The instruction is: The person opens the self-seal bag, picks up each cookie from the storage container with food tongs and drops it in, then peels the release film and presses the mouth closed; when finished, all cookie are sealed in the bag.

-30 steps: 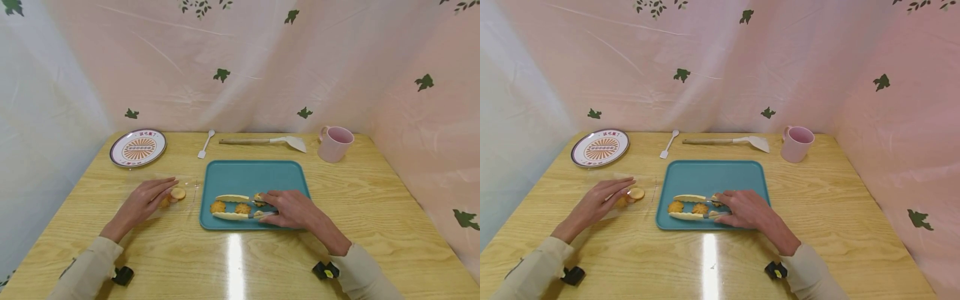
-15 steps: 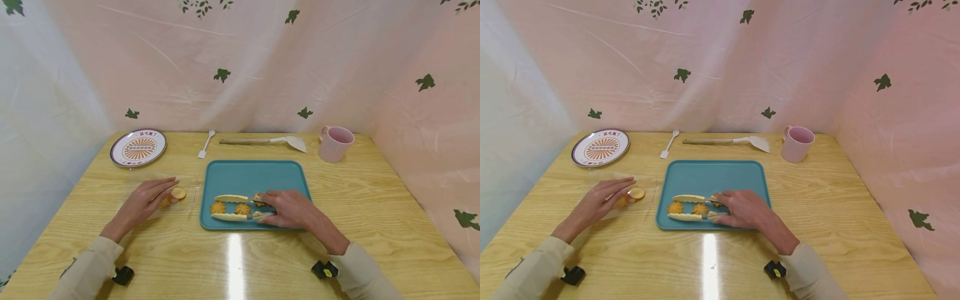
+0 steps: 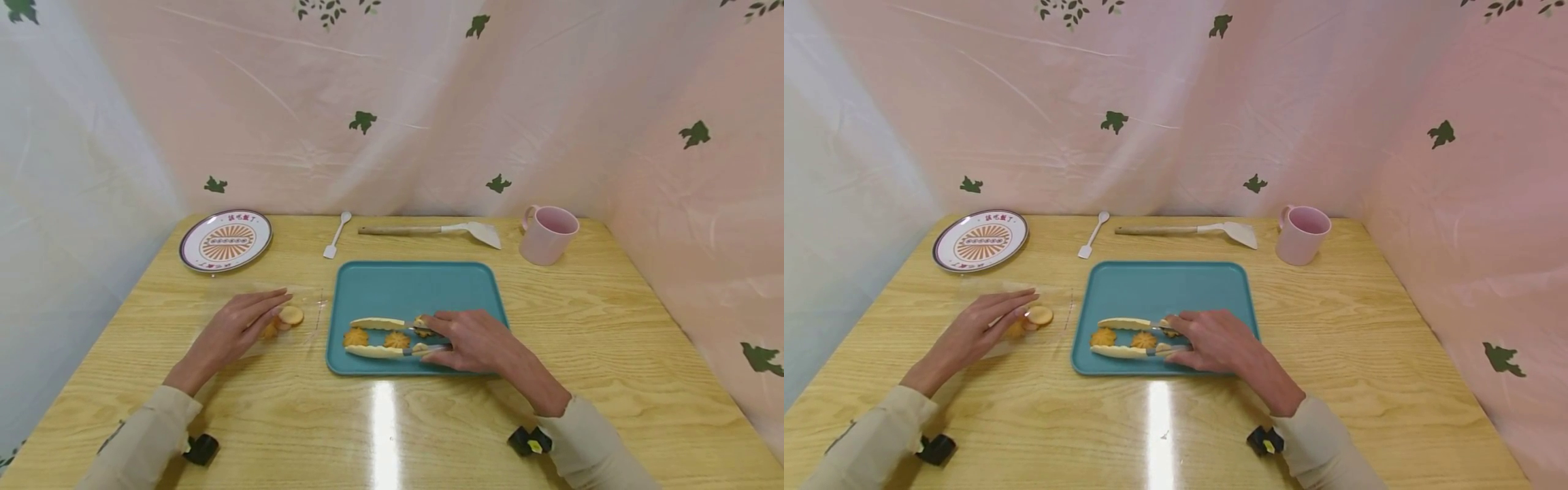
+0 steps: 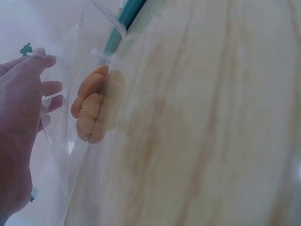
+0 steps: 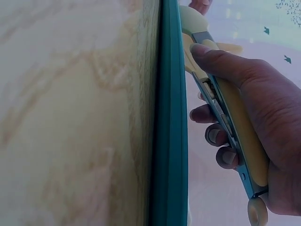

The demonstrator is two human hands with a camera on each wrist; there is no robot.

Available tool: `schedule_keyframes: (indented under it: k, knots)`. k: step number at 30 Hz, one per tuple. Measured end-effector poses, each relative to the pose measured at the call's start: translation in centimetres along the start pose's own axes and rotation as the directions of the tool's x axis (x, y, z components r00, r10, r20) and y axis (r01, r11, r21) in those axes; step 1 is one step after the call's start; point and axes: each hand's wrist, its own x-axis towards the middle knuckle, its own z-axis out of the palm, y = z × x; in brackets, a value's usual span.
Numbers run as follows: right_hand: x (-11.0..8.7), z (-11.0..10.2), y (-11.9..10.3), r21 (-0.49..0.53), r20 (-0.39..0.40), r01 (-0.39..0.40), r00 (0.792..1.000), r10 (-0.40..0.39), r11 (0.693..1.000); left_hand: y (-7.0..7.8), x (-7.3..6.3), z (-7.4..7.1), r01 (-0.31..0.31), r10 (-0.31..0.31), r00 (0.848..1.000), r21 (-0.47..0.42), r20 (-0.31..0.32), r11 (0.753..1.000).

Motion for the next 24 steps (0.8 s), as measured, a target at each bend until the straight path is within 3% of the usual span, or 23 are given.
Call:
schedule_keyframes:
  k: [16, 24]
  knots:
    - [1.1, 0.6, 0.3, 0.035, -0.087, 0.010, 0.996, -0.006, 0.999, 0.0, -0.1, 0.0, 0.020, -0.019, 1.000, -0.006, 0.009, 1.000]
    - [2.4, 0.9, 0.2, 0.036, -0.070, -0.013, 0.997, 0.016, 0.999, -0.1, -0.1, 0.0, 0.000, 0.000, 1.000, -0.008, -0.001, 1.000]
